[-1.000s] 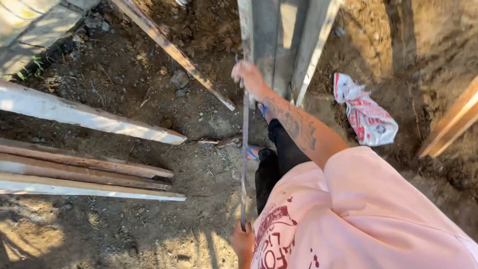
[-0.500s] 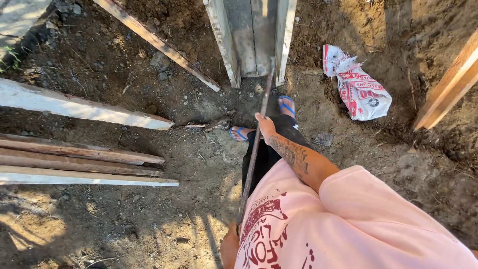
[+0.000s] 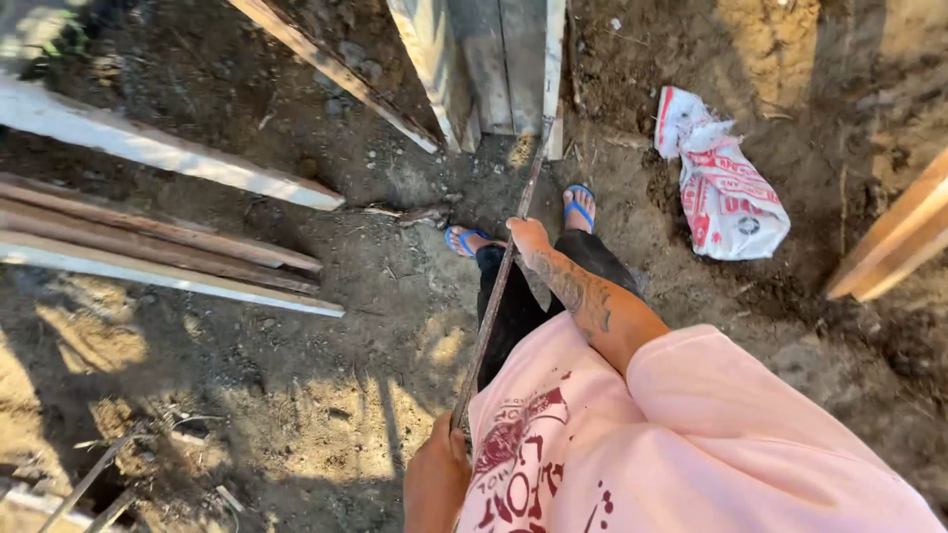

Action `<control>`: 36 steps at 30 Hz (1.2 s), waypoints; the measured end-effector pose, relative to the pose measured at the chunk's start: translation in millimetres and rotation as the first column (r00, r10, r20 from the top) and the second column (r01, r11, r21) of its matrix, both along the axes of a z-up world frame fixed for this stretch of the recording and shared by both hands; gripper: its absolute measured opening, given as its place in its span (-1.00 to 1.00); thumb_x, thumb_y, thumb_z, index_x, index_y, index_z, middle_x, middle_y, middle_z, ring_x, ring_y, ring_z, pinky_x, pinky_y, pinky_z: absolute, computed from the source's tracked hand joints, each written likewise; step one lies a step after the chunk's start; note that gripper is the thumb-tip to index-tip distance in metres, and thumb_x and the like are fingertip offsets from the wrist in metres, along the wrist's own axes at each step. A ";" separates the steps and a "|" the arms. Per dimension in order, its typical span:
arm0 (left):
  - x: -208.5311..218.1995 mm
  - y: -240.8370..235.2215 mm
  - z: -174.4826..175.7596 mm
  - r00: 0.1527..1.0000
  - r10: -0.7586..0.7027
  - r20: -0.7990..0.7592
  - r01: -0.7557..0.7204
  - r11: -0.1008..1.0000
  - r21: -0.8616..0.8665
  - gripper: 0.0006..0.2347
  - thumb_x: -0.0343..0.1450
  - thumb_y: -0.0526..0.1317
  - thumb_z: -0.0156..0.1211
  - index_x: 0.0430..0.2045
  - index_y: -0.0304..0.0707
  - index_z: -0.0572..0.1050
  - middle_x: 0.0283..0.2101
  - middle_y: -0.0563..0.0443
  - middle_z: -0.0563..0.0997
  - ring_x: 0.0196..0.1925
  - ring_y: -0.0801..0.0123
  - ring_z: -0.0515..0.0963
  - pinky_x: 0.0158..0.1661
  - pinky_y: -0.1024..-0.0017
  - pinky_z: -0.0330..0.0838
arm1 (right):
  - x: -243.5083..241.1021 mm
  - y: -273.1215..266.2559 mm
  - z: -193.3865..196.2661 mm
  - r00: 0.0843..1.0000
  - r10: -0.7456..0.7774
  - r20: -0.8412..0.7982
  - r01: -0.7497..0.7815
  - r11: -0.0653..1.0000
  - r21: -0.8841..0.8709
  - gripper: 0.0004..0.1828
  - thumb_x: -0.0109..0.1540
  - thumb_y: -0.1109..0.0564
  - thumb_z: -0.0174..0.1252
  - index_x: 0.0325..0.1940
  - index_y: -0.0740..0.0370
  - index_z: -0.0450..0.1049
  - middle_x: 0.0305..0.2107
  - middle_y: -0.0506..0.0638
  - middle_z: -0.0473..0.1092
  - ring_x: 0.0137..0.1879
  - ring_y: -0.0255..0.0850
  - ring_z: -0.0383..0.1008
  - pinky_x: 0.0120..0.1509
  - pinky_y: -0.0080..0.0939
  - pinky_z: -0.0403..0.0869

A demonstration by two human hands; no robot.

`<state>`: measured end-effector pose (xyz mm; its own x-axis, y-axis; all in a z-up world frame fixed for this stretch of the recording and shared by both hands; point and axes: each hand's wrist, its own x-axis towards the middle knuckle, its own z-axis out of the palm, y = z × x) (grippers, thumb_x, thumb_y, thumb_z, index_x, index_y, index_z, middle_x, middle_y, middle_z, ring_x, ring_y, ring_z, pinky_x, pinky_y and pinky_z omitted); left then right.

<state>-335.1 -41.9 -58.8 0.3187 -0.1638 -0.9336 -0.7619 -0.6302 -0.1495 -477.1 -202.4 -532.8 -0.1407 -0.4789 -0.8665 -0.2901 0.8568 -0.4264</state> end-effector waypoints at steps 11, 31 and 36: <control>-49.5 -83.9 95.7 0.969 -0.164 0.185 0.201 0.959 -0.202 -0.63 0.49 -0.09 -0.07 0.21 -0.01 0.35 -0.22 -0.22 0.67 -0.22 -0.13 0.67 -0.18 -0.03 0.52 | -12.4 -58.3 98.6 1.000 -0.009 0.020 0.008 0.998 0.057 -0.46 0.15 -0.19 0.21 -0.15 0.39 0.55 -0.26 0.22 0.55 -0.11 0.03 0.59 -0.03 0.01 0.48; -52.5 -79.1 91.5 0.978 -0.119 0.174 0.122 0.992 -0.005 -0.61 0.55 -0.08 -0.14 0.32 0.09 0.26 -0.24 -0.22 0.70 -0.14 -0.06 0.71 -0.06 0.03 0.54 | -24.0 -72.6 124.6 0.980 0.197 -0.034 -0.194 0.979 0.061 -0.38 0.17 -0.21 0.23 0.01 0.41 0.54 -0.05 0.33 0.50 0.13 0.18 0.52 0.19 0.09 0.45; -61.0 -95.9 110.5 0.974 -0.110 0.198 0.102 0.993 0.055 -0.61 0.55 -0.06 -0.13 0.33 0.09 0.25 -0.20 -0.20 0.69 -0.09 -0.04 0.71 -0.02 0.04 0.55 | -21.7 -82.3 151.6 0.997 0.081 0.011 -0.082 0.994 0.071 -0.44 0.13 -0.19 0.22 -0.10 0.36 0.60 -0.20 0.22 0.58 -0.01 0.06 0.63 0.09 0.04 0.50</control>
